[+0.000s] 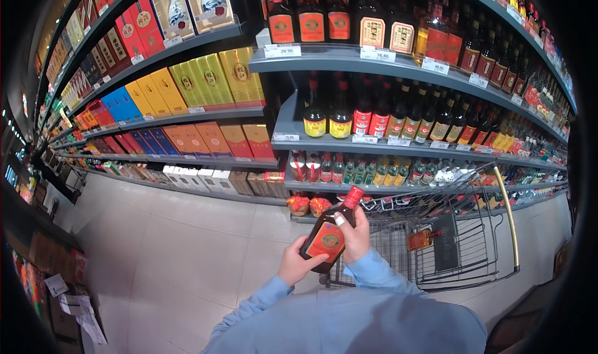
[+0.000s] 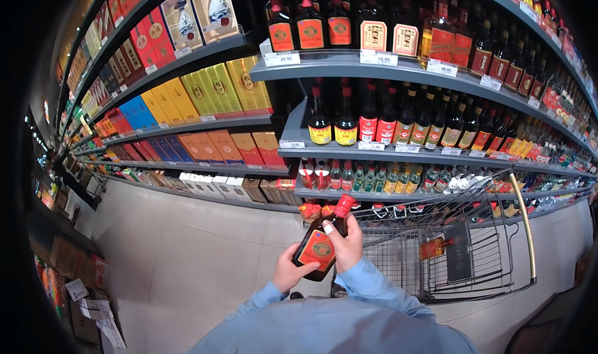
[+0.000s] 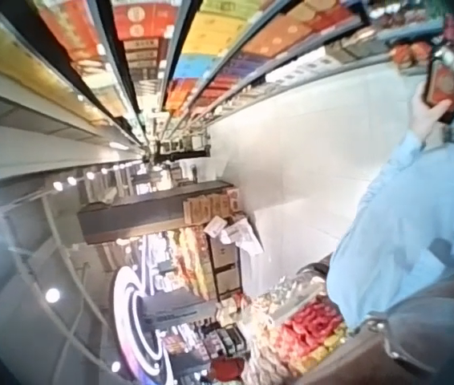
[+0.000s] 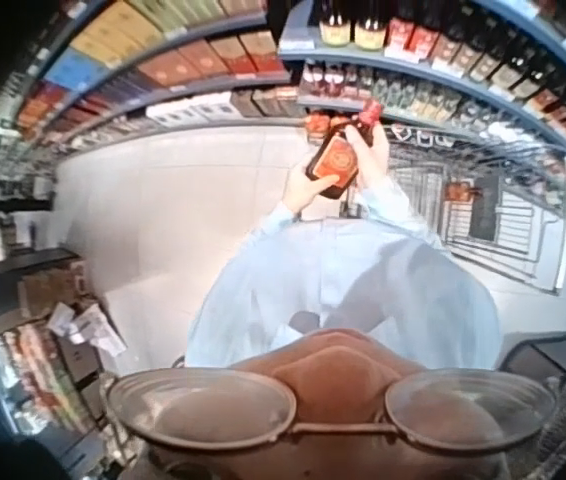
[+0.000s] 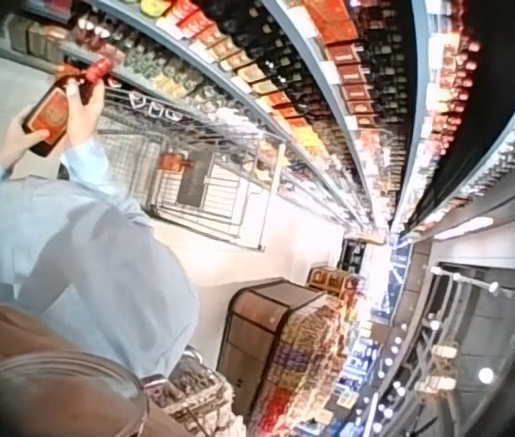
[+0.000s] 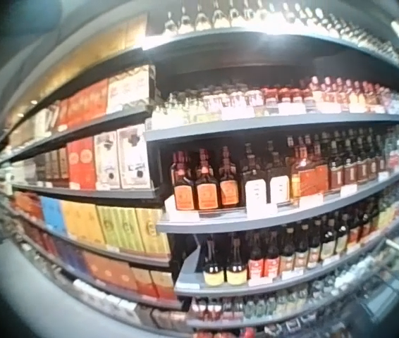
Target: The person removes bottles from a shopping cart and places them onto supermarket shelves, pushes the cart along the aisle, and places different bottles from the shelves into the cart.
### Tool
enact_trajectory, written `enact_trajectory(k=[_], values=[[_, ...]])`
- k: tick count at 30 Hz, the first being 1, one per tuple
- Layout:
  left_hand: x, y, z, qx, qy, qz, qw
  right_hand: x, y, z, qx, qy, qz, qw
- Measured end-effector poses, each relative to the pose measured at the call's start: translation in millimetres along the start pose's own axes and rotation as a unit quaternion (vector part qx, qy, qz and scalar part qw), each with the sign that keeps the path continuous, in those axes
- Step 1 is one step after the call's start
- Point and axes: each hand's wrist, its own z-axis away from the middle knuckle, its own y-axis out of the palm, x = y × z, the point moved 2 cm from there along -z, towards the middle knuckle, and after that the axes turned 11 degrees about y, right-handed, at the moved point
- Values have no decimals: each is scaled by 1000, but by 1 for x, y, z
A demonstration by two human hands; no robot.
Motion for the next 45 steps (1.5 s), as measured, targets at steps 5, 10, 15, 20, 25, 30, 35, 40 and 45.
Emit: enact_trajectory(k=[5,10,15,20,25,30,35,40,45], values=[[-17,-87,-27,12,33,-25,999,-16,86,-22,-18,-38,9,999],[-40,-114,-59,25,75,13,997,-3,123,-41,-22,-97,29,995],[-65,-123,-101,49,148,-29,987,30,145,-55,-28,-161,45,985],[-93,-129,-159,57,237,-60,968,79,170,-76,16,-228,86,970],[-121,-113,-219,71,326,-104,937,136,157,-108,35,-252,137,957],[-145,-89,-280,63,390,-69,916,180,171,-138,17,-384,104,917],[-164,-52,-355,60,436,-80,894,244,162,-188,-10,-508,114,854],[-173,-20,-435,18,507,-184,842,300,155,-243,-31,-591,161,790],[-157,-14,-473,4,549,-224,805,319,140,-293,-44,-605,260,751]])
